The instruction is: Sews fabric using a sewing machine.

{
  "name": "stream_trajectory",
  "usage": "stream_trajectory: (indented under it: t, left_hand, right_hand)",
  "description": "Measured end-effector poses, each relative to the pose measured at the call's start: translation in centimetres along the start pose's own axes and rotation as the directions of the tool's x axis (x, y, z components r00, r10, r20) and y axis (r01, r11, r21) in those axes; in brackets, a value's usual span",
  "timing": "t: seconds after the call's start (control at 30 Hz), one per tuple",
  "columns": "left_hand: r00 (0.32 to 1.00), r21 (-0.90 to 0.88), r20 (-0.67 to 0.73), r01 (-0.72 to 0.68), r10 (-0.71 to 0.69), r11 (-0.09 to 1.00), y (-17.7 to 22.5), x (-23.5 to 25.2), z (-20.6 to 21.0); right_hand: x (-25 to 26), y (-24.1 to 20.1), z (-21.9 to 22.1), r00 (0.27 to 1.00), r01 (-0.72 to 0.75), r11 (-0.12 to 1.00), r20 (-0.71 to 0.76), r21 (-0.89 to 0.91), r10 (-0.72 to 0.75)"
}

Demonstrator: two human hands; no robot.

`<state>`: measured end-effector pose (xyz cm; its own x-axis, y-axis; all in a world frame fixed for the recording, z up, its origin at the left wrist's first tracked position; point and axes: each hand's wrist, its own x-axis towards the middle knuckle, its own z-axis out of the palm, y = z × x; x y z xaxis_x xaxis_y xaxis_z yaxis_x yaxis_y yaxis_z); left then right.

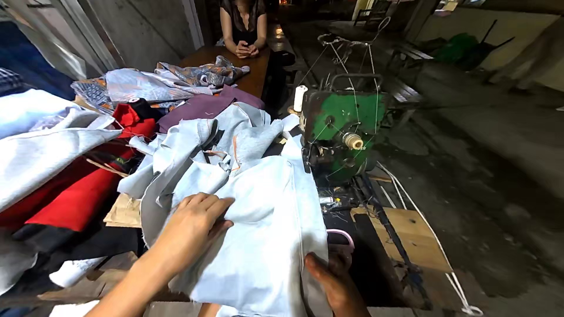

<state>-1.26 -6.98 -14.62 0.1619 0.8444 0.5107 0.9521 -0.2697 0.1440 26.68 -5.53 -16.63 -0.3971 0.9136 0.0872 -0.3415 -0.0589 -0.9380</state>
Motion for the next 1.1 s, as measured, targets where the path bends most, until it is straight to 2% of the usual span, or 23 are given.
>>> stream_trajectory:
  t: [0.13,0.2,0.27,0.37,0.43,0.5,0.57,0.63,0.73,0.83,0.97,1.1]
  left_hand:
    - [0.989,-0.068,0.023,-0.142,0.143,0.988,0.1,5.0,-6.1]
    - [0.987,0.013,-0.004,-0.159,0.159,0.987,-0.4,8.6,-9.1]
    - [0.988,0.129,-0.025,-0.146,0.15,0.981,-1.7,12.0,-9.8]
    - [0.998,0.137,0.061,-0.025,0.016,0.99,-0.7,14.8,-8.2]
    - [0.998,0.011,0.059,-0.031,0.03,0.999,2.4,15.4,-6.4]
    - [0.99,-0.153,0.137,-0.007,0.028,0.988,5.4,15.7,-4.0]
    - [0.948,-0.21,0.315,0.119,-0.048,0.97,7.1,16.6,-1.7]
    - [0.888,-0.176,0.435,0.245,-0.148,0.953,7.4,18.0,0.3]
    - [0.895,-0.137,0.386,0.297,-0.225,0.945,7.0,18.7,2.7]
    - [0.911,-0.139,0.318,0.317,-0.261,0.938,6.6,18.9,3.0]
    - [0.94,-0.224,0.244,0.294,-0.238,0.929,6.1,19.0,3.7]
    - [0.944,-0.234,0.241,0.28,-0.224,0.931,5.8,19.3,3.8]
  right_hand:
    - [0.1,0.4,1.0,0.997,-0.071,0.976,0.038,0.208,0.065]
    - [0.1,0.9,1.1,0.993,-0.104,0.954,0.077,0.282,0.086]
    - [0.2,1.4,1.0,0.991,-0.09,0.953,0.117,0.291,0.058]
    - [0.1,1.9,0.6,0.989,-0.037,0.973,0.148,0.228,0.003]
    - [-0.4,1.6,0.3,0.994,-0.063,0.99,0.096,0.126,0.051]
    - [-1.0,1.5,-0.1,0.99,-0.108,0.993,0.092,0.036,0.105]
    - [-1.6,1.1,-0.2,0.983,-0.13,0.992,0.13,-0.004,0.129]
    - [-2.1,0.2,0.2,0.98,-0.145,0.987,0.128,-0.064,0.152]
    - [-2.8,-0.5,0.3,0.979,-0.167,0.98,0.096,-0.108,0.178]
    - [-3.1,0.1,0.0,0.982,-0.145,0.987,0.109,-0.072,0.152]
    - [-3.4,-0.4,0.6,0.983,-0.157,0.982,0.08,-0.103,0.166]
    - [-3.1,-0.3,0.6,0.977,-0.177,0.978,0.1,-0.111,0.188]
